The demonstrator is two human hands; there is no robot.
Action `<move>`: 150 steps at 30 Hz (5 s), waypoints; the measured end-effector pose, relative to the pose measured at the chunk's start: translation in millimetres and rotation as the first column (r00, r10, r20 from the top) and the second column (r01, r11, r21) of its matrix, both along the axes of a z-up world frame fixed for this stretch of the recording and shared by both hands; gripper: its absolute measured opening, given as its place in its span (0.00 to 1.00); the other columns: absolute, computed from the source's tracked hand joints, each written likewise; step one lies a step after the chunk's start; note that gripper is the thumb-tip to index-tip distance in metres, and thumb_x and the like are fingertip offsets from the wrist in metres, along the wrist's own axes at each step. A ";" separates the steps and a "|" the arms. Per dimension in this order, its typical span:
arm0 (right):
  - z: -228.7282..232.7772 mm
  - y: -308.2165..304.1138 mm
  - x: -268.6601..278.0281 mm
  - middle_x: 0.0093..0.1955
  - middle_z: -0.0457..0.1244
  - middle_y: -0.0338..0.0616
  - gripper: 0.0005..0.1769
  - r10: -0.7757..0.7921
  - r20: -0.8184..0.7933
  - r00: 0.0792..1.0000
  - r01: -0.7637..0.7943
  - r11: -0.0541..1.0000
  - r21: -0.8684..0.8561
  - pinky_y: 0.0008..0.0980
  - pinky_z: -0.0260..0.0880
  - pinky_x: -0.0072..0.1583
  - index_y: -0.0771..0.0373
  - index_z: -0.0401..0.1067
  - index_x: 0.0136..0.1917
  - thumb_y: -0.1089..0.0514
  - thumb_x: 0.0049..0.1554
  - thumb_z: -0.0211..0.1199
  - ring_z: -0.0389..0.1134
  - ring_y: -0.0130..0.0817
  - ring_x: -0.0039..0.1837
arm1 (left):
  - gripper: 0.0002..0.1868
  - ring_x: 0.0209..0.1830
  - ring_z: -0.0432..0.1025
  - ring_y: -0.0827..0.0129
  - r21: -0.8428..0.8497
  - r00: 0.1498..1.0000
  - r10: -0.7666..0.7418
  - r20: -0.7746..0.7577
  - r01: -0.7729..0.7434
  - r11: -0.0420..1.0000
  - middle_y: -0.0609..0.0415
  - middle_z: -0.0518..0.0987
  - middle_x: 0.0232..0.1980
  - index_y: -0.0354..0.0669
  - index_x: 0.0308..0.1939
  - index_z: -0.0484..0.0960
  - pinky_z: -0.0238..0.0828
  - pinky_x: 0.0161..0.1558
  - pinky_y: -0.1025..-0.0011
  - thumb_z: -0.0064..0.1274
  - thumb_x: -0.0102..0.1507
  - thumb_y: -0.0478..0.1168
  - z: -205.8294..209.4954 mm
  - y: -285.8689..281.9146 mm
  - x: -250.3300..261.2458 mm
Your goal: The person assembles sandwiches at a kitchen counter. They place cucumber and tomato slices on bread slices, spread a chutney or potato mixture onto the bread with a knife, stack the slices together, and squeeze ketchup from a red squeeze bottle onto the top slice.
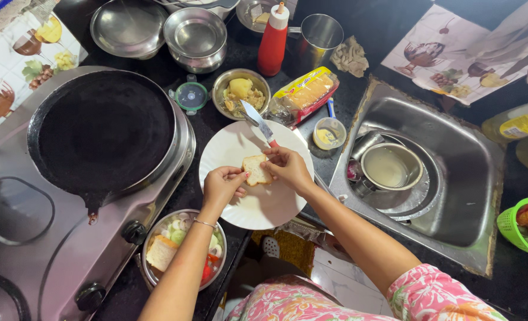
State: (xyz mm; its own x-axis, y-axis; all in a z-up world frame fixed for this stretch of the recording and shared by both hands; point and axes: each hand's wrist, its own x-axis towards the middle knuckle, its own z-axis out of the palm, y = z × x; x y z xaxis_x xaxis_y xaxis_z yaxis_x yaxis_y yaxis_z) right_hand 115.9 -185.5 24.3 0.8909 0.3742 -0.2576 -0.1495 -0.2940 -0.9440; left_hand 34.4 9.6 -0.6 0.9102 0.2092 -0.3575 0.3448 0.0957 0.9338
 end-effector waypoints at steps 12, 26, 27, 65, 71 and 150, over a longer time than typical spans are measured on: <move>32.3 -9.2 -40.2 0.78 0.56 0.56 0.35 0.457 0.752 0.474 -0.142 0.883 -0.447 0.49 0.53 0.77 0.68 0.60 0.75 0.65 0.55 0.59 0.53 0.55 0.80 | 0.32 0.83 0.45 0.54 0.927 0.803 -0.538 0.256 -0.045 0.373 0.49 0.57 0.81 0.39 0.77 0.59 0.39 0.78 0.50 0.41 0.68 0.41 26.9 -14.0 -17.2; 20.6 -7.2 -42.7 0.80 0.53 0.54 0.33 0.505 0.758 0.414 -0.065 0.846 -0.529 0.54 0.43 0.79 0.67 0.59 0.77 0.58 0.61 0.58 0.47 0.56 0.83 | 0.30 0.83 0.44 0.57 0.948 0.819 -0.537 0.201 -0.024 0.318 0.50 0.56 0.82 0.38 0.75 0.63 0.33 0.77 0.45 0.40 0.69 0.46 19.9 -21.9 -17.3; 19.6 -6.1 -44.9 0.80 0.53 0.55 0.33 0.498 0.758 0.421 -0.057 0.848 -0.527 0.54 0.43 0.79 0.67 0.58 0.77 0.59 0.60 0.58 0.47 0.57 0.83 | 0.30 0.83 0.44 0.57 0.947 0.822 -0.537 0.191 -0.011 0.320 0.50 0.56 0.82 0.38 0.74 0.64 0.32 0.77 0.44 0.40 0.69 0.45 19.5 -22.2 -17.8; -25.3 19.8 -24.5 0.58 0.71 0.49 0.27 -0.068 0.081 0.994 0.063 0.996 0.059 0.29 0.72 0.56 0.74 0.66 0.70 0.60 0.59 0.62 0.71 0.26 0.56 | 0.26 0.62 0.74 0.69 -0.013 0.918 0.279 0.283 -0.287 0.958 0.42 0.78 0.66 0.29 0.71 0.67 0.67 0.62 0.75 0.46 0.69 0.31 -52.8 -34.1 15.5; -33.9 58.8 1.0 0.58 0.71 0.47 0.28 -0.057 0.148 0.987 0.045 0.996 0.081 0.27 0.72 0.57 0.70 0.67 0.71 0.63 0.58 0.62 0.72 0.26 0.55 | 0.24 0.56 0.77 0.72 -0.104 0.929 0.264 0.259 -0.245 0.964 0.43 0.80 0.63 0.29 0.68 0.72 0.71 0.58 0.77 0.47 0.67 0.28 -63.7 23.2 58.3; 24.9 -79.0 164.5 0.74 0.59 0.55 0.29 0.015 0.785 0.619 0.310 0.914 -0.262 0.46 0.65 0.68 0.57 0.74 0.62 0.61 0.46 0.72 0.61 0.56 0.72 | 0.02 0.52 0.69 0.59 0.990 0.851 -0.506 0.139 -0.122 0.067 0.54 0.80 0.41 0.46 0.31 0.84 0.62 0.55 0.59 0.57 0.57 0.34 53.1 -73.9 158.8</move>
State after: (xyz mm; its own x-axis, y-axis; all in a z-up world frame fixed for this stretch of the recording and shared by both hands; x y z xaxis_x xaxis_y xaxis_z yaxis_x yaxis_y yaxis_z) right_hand 280.4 -264.5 49.1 0.8533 0.2507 0.4571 0.4975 -0.6537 -0.5702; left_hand 193.2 -64.3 52.5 0.9316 -0.1390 0.3359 -0.1947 -0.9711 0.1382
